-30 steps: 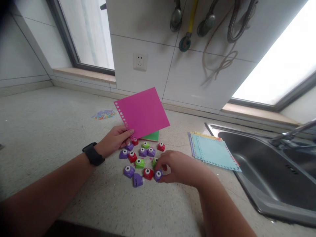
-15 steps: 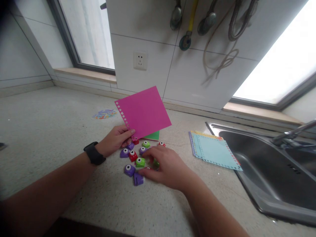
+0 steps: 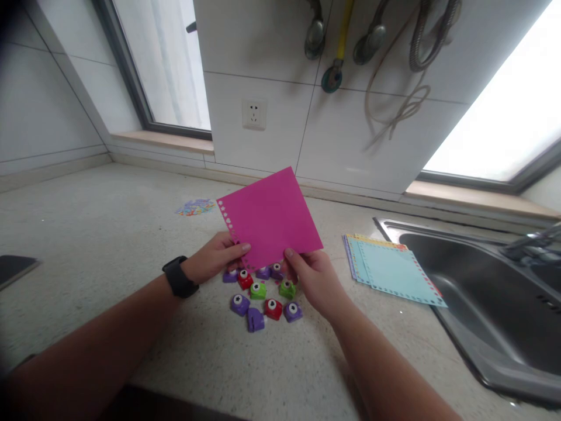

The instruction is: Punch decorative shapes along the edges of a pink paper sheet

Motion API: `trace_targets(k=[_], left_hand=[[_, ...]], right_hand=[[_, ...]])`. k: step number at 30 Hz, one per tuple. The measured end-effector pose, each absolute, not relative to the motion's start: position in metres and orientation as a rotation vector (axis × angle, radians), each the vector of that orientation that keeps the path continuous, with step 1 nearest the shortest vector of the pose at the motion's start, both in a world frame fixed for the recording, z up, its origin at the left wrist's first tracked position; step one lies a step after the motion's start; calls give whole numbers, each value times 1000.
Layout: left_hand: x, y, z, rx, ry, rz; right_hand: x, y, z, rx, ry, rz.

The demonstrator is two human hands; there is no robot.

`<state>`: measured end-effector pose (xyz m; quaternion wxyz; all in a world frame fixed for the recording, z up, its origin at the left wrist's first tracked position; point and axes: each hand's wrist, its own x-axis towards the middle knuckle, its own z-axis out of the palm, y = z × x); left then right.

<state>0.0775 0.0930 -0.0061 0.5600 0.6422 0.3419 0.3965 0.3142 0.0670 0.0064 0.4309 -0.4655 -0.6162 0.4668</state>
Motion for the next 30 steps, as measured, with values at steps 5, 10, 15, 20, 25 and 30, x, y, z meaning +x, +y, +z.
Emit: trace_targets(k=[5,10,15,20,25,30], left_hand=[[77,94,2,1543,856,1040],[76,97,1,1439,951,1132],[77,99,1,1392,1010,1184],[80,98,2,1338,1007,1199],[82,97,1,1352,975,1160],[82,98,-1,1363,962,1146]], right_hand=[[314,68,8,-1177,-1514,1132],[306,55,15,-1275,-1940,785],[274,30,21,-1147,-2490,326],[252,23,20,-1218,-2674,157],[258,26,23,-1183,-2567,335],[286,41,24,-1219,-1896,974]])
